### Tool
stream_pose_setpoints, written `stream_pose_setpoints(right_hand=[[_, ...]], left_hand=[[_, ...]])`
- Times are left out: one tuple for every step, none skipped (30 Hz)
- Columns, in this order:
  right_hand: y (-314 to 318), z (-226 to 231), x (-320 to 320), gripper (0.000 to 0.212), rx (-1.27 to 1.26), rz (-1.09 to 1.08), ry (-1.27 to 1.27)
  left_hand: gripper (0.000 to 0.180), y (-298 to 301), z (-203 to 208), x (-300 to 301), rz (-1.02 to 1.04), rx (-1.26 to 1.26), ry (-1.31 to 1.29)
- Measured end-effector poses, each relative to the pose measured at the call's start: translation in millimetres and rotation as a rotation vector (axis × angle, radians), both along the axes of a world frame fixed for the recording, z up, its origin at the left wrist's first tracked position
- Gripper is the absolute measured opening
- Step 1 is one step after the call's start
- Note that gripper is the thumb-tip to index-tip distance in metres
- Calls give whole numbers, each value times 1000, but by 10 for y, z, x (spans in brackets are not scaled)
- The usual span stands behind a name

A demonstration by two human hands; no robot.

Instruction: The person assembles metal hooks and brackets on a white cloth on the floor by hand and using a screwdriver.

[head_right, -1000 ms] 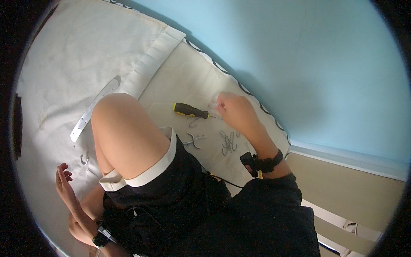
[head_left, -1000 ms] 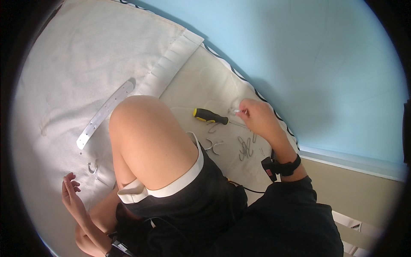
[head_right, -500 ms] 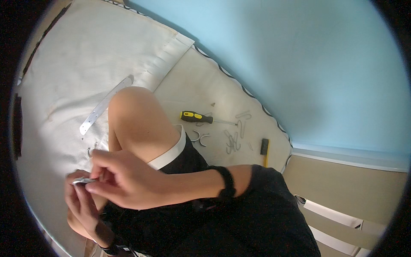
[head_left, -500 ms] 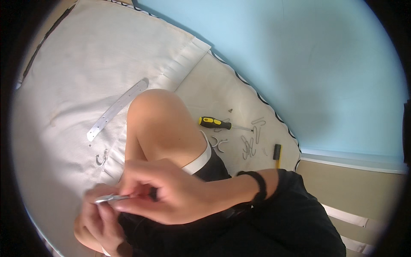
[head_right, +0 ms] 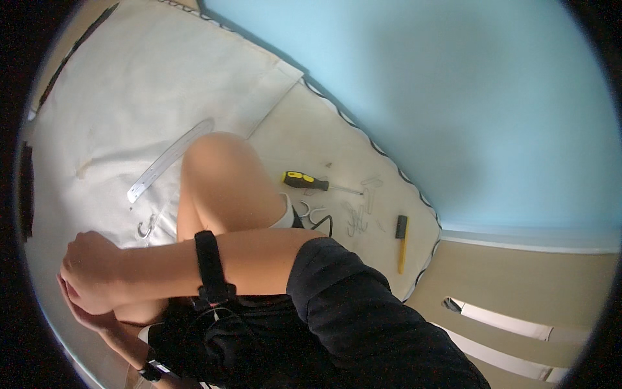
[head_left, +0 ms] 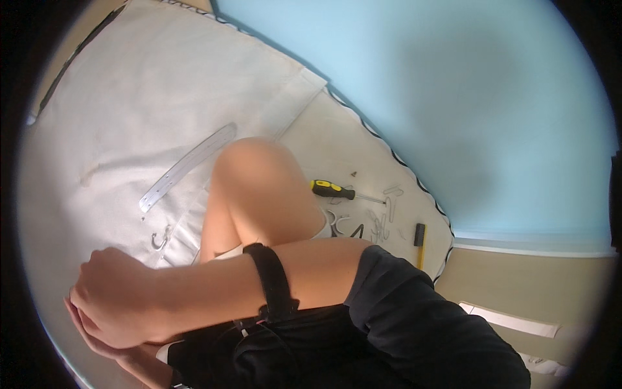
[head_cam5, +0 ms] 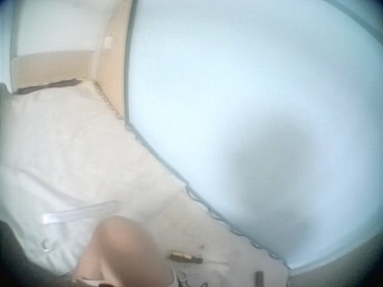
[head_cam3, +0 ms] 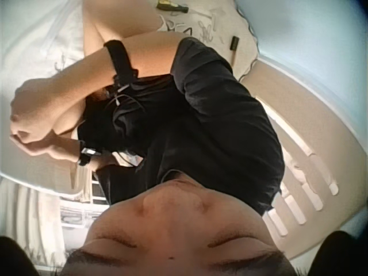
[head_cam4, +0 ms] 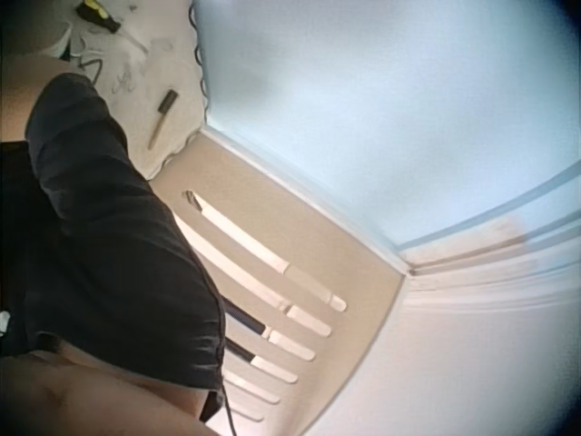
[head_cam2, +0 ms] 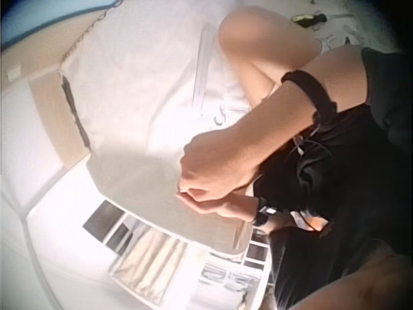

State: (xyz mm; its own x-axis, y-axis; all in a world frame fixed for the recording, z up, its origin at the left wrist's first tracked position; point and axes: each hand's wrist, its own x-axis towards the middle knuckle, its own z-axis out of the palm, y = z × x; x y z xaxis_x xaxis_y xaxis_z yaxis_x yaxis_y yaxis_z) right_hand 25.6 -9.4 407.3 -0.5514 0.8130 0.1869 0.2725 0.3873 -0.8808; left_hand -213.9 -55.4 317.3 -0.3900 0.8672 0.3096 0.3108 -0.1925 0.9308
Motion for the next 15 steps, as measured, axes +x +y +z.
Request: stream_pose_setpoints(right_hand=[[49, -28, 26, 30, -77, 56, -46], [111, -117, -89, 29, -82, 27, -39], [189, -253, -155, 28, -108, 51, 50], [214, -339, -251, 27, -124, 53, 114], [195, -498, -301, 26, -103, 36, 190], [188, -530, -218, 25, -168, 69, 185], [187, -658, -71, 24, -237, 87, 97], [208, -577, -33, 27, -290, 95, 70], [205, -640, 41, 29, -353, 86, 39], [208, -629, 93, 30, -373, 75, -20], [163, -615, 95, 30, -340, 39, 50], [147, -596, 143, 29, -348, 32, 18], [241, -606, 143, 29, -320, 2, 22], [225, -662, 84, 29, -241, -16, 34], [211, -712, 44, 29, -163, -41, 49]], left_hand=[[52, 2, -106, 98, -20, 69, 241], [51, 42, -87, 72, -36, 25, 167], [50, 81, -121, 70, -114, -89, -179], [51, 56, -147, -56, -134, -186, -514], [52, 30, -153, 22, -143, -255, -708], [48, 2, -144, 17, -238, -328, -831], [44, 28, -153, 435, -97, -367, -712], [37, 37, -323, 262, -95, -298, -686], [27, 91, -231, 547, -239, -293, -836], [21, 128, -68, 764, -306, -304, -916], [39, 198, -2, 863, -160, -382, -776], [40, 218, 37, 1024, -88, -394, -798], [40, 375, 72, 1088, -82, -407, -794], [41, 385, 42, 1023, -110, -404, -781], [41, 373, 18, 972, -142, -404, -767]])
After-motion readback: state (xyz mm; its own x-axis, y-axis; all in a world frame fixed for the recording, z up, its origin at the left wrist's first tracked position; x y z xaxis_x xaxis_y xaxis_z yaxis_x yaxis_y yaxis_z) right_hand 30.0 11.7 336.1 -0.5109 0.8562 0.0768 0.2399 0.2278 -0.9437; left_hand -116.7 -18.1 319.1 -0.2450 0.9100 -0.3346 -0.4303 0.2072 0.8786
